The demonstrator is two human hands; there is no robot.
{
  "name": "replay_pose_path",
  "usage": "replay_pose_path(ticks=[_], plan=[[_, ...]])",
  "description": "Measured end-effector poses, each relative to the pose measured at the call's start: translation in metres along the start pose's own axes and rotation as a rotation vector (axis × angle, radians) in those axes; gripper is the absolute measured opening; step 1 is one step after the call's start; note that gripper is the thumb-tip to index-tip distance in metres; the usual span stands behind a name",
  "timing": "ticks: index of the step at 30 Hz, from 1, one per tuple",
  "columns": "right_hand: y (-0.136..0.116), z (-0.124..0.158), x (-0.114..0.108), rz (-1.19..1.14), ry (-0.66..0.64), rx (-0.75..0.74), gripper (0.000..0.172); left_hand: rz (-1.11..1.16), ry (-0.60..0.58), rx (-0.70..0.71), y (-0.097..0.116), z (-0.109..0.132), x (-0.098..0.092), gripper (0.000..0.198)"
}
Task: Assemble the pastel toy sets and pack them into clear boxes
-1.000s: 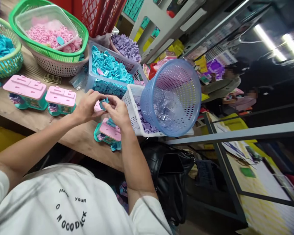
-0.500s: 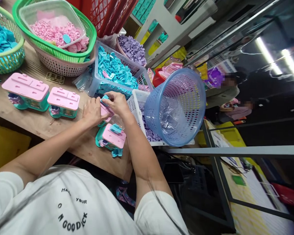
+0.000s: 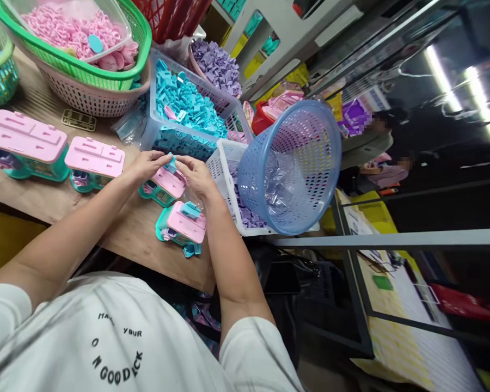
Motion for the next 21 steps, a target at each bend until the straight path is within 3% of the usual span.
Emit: replay_pose_path(ticks=[6,10,12,15,16,18,19,21], plan=[[0.012,-0.009,0.007,0.014,-0.013,-0.046,0.036,-0.008,0.03,0.06,-0.008,-0.015,-0.003,0.068],[-0.014,-0.003,-0.008,0.254,0.086,-0.075,0.03,-0.144,0.083,0.093,0.009,-0.007,-0.007,0.086],[-0.038,0.031,-0.026,0.333,0.196,-0.157,0.028,-0.228,0.164,0.236,0.024,0.02,-0.012,0.085],[-0.06,0.119,-0.05,0.372,0.362,-0.3,0.028,-0.335,0.212,0.691,0.037,0.086,-0.012,0.059],[-0.056,0.15,-0.056,0.402,0.423,-0.268,0.029,-0.361,0.134,0.843,0.035,0.11,-0.006,0.048],[-0.033,0.203,-0.059,0.466,0.483,-0.168,0.027,-0.401,-0.214,1.046,0.02,0.151,0.018,0.025],[-0.016,0.222,-0.058,0.509,0.485,-0.116,0.027,-0.452,-0.388,1.092,0.01,0.167,0.033,0.019],[0.018,0.244,-0.053,0.561,0.492,-0.032,0.031,-0.584,-0.566,1.116,-0.009,0.185,0.061,0.02]])
Point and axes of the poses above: each hand's wrist, its own z-axis away from the middle knuckle, its own x-axis out of the palm, y = z × x, the point moved 3 cm from there along -z, towards the middle knuckle, and after that the axes turned 13 degrees about y, right-handed, at the moved point
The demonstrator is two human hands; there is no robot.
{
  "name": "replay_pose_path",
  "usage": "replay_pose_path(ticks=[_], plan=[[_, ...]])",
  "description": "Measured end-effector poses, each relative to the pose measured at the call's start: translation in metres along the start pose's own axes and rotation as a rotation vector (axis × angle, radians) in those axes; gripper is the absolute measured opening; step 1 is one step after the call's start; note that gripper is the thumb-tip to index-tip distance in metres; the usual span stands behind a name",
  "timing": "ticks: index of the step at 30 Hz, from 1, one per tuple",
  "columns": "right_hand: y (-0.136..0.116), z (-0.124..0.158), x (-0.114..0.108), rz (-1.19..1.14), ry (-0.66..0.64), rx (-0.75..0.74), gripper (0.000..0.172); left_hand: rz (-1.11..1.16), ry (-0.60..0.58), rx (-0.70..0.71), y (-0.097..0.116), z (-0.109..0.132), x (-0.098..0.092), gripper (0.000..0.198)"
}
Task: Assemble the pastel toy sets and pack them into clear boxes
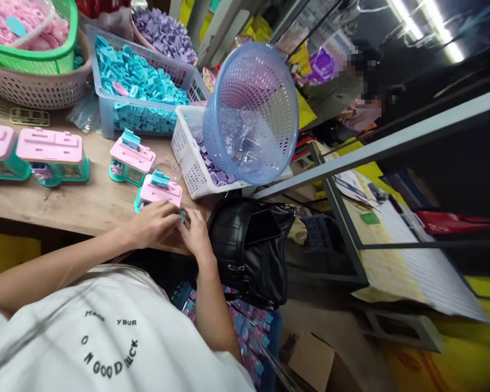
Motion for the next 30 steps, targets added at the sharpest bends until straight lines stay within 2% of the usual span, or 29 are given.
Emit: replay_pose_path(ticks=[3,5,8,10,12,13,15,18,21,23,25,27,30], plan=[[0.021,0.012,0.01,-0.025,0.049,0.04,0.03,-0.05,-0.064,-0.011,0.006,-0.013,0.03,0.022],[0.018,0.008,0.002,-0.1,0.119,0.055,0.028,-0.009,0.003,-0.106,0.005,-0.023,0.033,0.022],[-0.01,-0.008,-0.024,-0.197,0.228,0.023,0.025,0.213,0.179,-0.436,-0.005,-0.035,0.014,0.029],[-0.041,-0.023,-0.035,-0.232,0.259,-0.087,0.022,0.491,0.198,-0.66,-0.015,-0.038,-0.009,0.04],[-0.078,-0.042,-0.028,-0.287,0.232,-0.212,0.018,0.73,0.196,-0.8,-0.026,-0.037,-0.043,0.048],[-0.096,-0.052,-0.017,-0.336,0.194,-0.246,0.018,0.792,0.225,-0.843,-0.033,-0.034,-0.064,0.051],[-0.129,-0.075,0.018,-0.482,0.085,-0.234,0.021,0.805,0.343,-0.903,-0.05,-0.022,-0.111,0.055],[-0.17,-0.107,0.097,-0.698,-0.166,-0.077,0.031,0.7,0.544,-0.962,-0.077,0.007,-0.176,0.056],[-0.202,-0.128,0.173,-0.754,-0.409,0.033,0.029,0.48,0.667,-0.985,-0.108,0.036,-0.22,0.047],[-0.217,-0.135,0.205,-0.709,-0.465,0.01,0.021,0.294,0.654,-1.001,-0.13,0.05,-0.238,0.036],[-0.224,-0.139,0.222,-0.622,-0.468,-0.068,0.015,0.123,0.565,-1.02,-0.152,0.058,-0.25,0.029],[-0.225,-0.143,0.227,-0.538,-0.463,-0.144,0.013,0.024,0.438,-1.035,-0.17,0.061,-0.256,0.028],[-0.223,-0.148,0.225,-0.489,-0.476,-0.217,0.016,0.021,0.283,-1.016,-0.186,0.06,-0.26,0.032]])
Point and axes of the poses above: each hand's wrist, its own z-axis away from the middle knuckle, its own x-axis out of the palm, y = z × x, the point moved 3 cm from there along -z, towards the middle knuckle, and after that the axes turned 13 degrees about y, right-handed, at the moved point
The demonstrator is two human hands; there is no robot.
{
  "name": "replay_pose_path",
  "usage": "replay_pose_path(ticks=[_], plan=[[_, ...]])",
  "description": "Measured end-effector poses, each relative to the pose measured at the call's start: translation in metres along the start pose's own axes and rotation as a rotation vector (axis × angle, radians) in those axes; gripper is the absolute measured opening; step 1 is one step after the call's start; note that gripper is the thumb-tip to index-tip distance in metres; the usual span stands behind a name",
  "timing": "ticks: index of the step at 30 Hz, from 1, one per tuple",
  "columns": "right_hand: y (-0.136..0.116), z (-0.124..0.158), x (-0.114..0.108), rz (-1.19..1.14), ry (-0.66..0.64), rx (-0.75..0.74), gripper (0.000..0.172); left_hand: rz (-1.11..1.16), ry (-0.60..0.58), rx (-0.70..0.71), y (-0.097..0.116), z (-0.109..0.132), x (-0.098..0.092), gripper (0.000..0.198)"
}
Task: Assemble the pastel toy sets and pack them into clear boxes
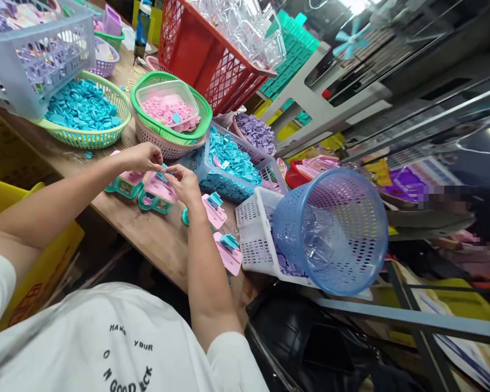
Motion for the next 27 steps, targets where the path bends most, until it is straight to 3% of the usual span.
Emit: replay_pose_path(ticks=[6,11,14,17,18,20,22,23,24,25,27], plan=[[0.001,0.005,-0.004,0.055,-0.015,-0.175,0.013,0.041,-0.126,0.085,-0.003,0.003,0.001,0.032],[0.01,0.014,0.004,0.068,0.083,-0.264,0.014,-0.014,-0.056,0.021,-0.005,0.009,0.006,0.023],[-0.006,0.014,0.013,0.205,0.081,-0.24,0.015,-0.096,-0.044,0.002,0.0,0.01,0.002,0.032],[-0.035,0.029,0.008,0.467,0.059,-0.219,0.021,-0.242,-0.024,0.044,0.015,0.02,-0.006,0.056],[-0.043,0.04,0.0,0.511,0.087,-0.224,0.027,-0.309,0.061,0.074,0.022,0.025,-0.011,0.067],[-0.052,0.079,-0.023,0.544,0.151,-0.325,0.034,-0.388,0.208,0.272,0.036,0.041,-0.013,0.083],[-0.047,0.137,-0.052,0.551,0.171,-0.443,0.032,-0.363,0.357,0.468,0.044,0.067,-0.005,0.078],[-0.037,0.17,-0.067,0.566,0.153,-0.458,0.032,-0.302,0.361,0.547,0.045,0.084,0.007,0.068],[-0.023,0.203,-0.084,0.606,0.173,-0.403,0.031,-0.221,0.31,0.61,0.045,0.102,0.025,0.055],[-0.006,0.233,-0.104,0.665,0.274,-0.294,0.03,-0.141,0.207,0.646,0.044,0.121,0.047,0.041],[0.032,0.283,-0.14,0.768,0.468,-0.06,0.026,-0.077,-0.13,0.669,0.04,0.158,0.105,0.029]])
Point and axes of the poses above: each hand's wrist, its own z-axis away from the middle knuckle, its own x-axis out of the palm, y = z × x, the point moved 3 cm from there along -z, towards the middle knuckle, and after that the axes turned 13 degrees about y, right-handed, at the moved point
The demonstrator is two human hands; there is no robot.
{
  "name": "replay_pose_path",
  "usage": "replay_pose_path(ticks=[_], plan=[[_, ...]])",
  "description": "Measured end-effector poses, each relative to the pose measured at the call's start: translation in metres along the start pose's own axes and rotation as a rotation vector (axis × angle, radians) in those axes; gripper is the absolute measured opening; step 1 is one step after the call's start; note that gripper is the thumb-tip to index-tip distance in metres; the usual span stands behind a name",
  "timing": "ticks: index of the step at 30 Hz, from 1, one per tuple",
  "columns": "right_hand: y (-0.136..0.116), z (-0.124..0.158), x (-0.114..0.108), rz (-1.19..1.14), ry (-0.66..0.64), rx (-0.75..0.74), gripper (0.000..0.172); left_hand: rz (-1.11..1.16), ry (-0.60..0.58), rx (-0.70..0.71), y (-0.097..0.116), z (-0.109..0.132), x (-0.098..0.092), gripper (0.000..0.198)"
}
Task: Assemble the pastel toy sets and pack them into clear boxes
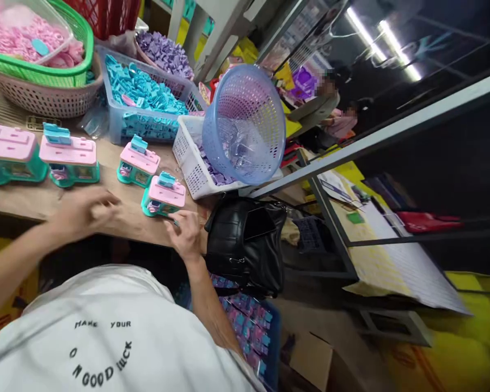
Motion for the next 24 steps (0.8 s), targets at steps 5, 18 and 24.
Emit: replay_pose_path(ticks=[5,18,24], plan=[[0.054,0.041,0.002,-0.124,-0.019,0.196,0.031,0.285,-0.278,-0.025,0.041,0.016,0.109,0.035],[-0.129,-0.085,0.072,-0.865,-0.23,0.212,0.028,0.457,0.384,-0.399,-0.019,0.024,-0.038,0.045],[-0.236,-0.205,0.163,-0.648,-0.441,-0.205,0.029,0.167,0.541,-0.513,-0.116,0.0,-0.163,0.052]])
Point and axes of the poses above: each hand's wrist, its own z-axis away from the middle knuckle, its own x-axis out of the palm, y = z × x, the point moved 3 cm from there along -z, towards the middle knuckle, and after that the axes turned 13 degrees about y, right-handed, at the moved point
